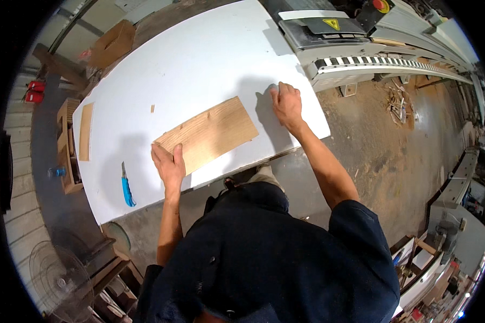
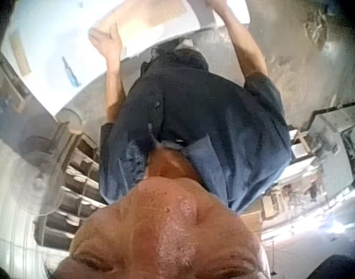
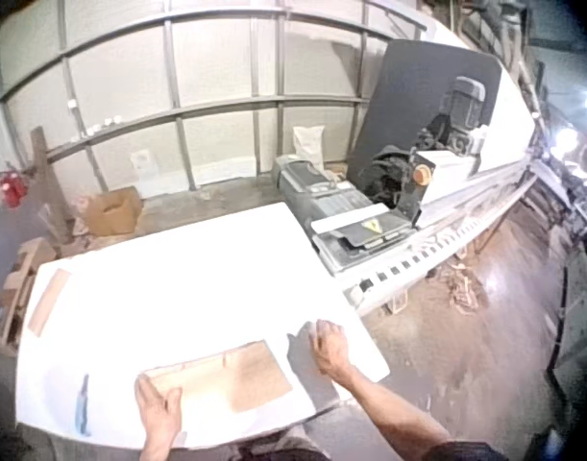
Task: The person uses a small hand tool to scrape the edges of wooden planks on a table and then stacks them onto a larger pile.
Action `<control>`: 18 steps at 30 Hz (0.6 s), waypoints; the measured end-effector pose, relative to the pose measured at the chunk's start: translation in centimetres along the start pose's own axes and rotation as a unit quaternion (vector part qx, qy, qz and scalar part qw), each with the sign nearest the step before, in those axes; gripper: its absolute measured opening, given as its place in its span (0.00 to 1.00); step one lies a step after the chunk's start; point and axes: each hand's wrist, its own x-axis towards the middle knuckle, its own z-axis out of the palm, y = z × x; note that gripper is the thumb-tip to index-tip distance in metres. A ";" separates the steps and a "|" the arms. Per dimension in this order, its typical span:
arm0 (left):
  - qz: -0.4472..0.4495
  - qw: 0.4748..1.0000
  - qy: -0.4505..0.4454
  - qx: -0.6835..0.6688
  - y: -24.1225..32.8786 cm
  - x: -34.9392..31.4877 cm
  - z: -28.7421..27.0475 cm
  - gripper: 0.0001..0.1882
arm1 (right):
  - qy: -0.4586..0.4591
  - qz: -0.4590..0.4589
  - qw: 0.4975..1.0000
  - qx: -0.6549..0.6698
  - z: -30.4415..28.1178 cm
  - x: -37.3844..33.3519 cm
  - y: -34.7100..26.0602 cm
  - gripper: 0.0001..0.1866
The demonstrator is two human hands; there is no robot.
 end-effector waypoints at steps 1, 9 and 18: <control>-0.022 1.000 0.003 -0.022 -0.3 -0.4 -0.3 0.47 | -0.019 0.041 0.998 0.035 -0.7 -1.1 -0.9 0.23; -0.146 0.965 -0.105 -0.192 -1.2 1.1 -2.9 0.33 | -0.113 0.106 0.954 0.256 3.0 -5.6 -8.3 0.21; -0.269 0.910 -0.189 -0.254 -1.2 3.7 -3.9 0.30 | -0.236 0.191 0.890 0.341 2.6 -3.4 -8.1 0.17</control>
